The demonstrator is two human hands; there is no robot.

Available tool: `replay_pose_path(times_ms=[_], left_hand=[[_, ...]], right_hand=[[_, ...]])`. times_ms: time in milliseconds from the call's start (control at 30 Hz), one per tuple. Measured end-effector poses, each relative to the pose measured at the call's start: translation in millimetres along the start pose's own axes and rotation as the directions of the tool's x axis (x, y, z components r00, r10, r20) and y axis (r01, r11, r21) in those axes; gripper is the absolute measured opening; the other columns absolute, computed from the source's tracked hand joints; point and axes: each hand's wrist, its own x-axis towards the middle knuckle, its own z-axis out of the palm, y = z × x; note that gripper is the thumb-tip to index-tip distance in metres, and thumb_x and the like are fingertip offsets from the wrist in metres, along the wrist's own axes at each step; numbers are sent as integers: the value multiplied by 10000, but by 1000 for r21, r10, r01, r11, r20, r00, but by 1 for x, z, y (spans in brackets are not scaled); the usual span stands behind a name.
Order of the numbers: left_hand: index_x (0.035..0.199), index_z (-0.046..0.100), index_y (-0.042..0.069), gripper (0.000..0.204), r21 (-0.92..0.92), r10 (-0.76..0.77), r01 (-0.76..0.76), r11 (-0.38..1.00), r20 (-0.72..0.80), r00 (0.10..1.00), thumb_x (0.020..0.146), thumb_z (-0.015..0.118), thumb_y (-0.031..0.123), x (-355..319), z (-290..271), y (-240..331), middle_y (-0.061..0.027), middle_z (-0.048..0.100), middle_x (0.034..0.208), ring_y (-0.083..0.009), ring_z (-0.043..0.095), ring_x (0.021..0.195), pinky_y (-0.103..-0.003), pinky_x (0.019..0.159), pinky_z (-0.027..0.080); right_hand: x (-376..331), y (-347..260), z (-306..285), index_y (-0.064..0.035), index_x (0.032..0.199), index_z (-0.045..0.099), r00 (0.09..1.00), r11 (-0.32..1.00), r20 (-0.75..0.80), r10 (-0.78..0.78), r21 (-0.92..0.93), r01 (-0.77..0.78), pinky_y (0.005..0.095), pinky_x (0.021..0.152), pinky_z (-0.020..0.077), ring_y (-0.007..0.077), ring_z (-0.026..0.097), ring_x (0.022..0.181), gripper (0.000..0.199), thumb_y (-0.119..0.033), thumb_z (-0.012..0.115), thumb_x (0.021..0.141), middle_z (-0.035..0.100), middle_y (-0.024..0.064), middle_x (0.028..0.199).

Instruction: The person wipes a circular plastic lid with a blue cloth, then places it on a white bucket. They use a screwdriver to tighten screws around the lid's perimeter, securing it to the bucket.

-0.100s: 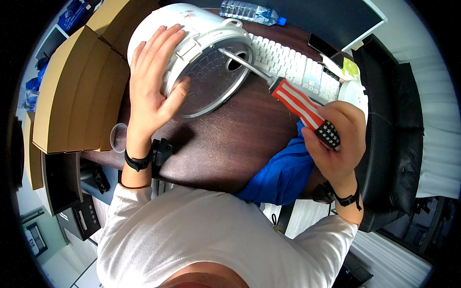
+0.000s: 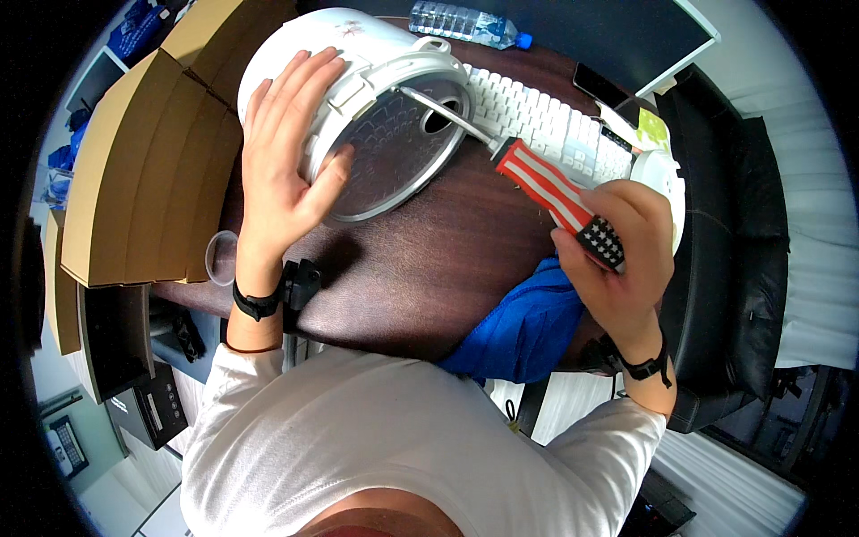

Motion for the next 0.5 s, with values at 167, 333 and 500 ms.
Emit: replay_pose_path(times_ms=[167, 333, 500], left_hand=[[1344, 543, 69, 670, -2, -2, 2, 1000, 1, 1000, 690, 617, 196, -2, -1, 0, -166, 520, 1399, -357, 416, 1366, -514, 1134, 243], [1343, 541, 53, 674, 0, 13, -13, 1000, -7, 1000, 689, 619, 193, -1, -1, 0, -176, 521, 1392, -364, 420, 1359, -502, 1125, 253], [1345, 539, 49, 679, 1, 14, -14, 1000, -5, 1000, 686, 619, 191, 0, -2, 1, -181, 520, 1392, -368, 421, 1357, -497, 1123, 256]], right_hand=[[1, 0, 1, -43, 1088, 628, 1000, 998, 8, -23, -50, 24, 328, 803, 489, 241, 613, 946, 406, -138, 811, 737, 596, 118, 1069], [-3, -3, 1, -51, 1092, 631, 1000, 999, 0, -16, -38, 16, 325, 802, 492, 237, 612, 945, 409, -158, 814, 743, 593, 116, 1074], [-2, -8, 5, -61, 1092, 634, 1000, 998, 7, -29, -61, 29, 315, 793, 499, 225, 607, 950, 405, -180, 817, 751, 582, 108, 1077]])
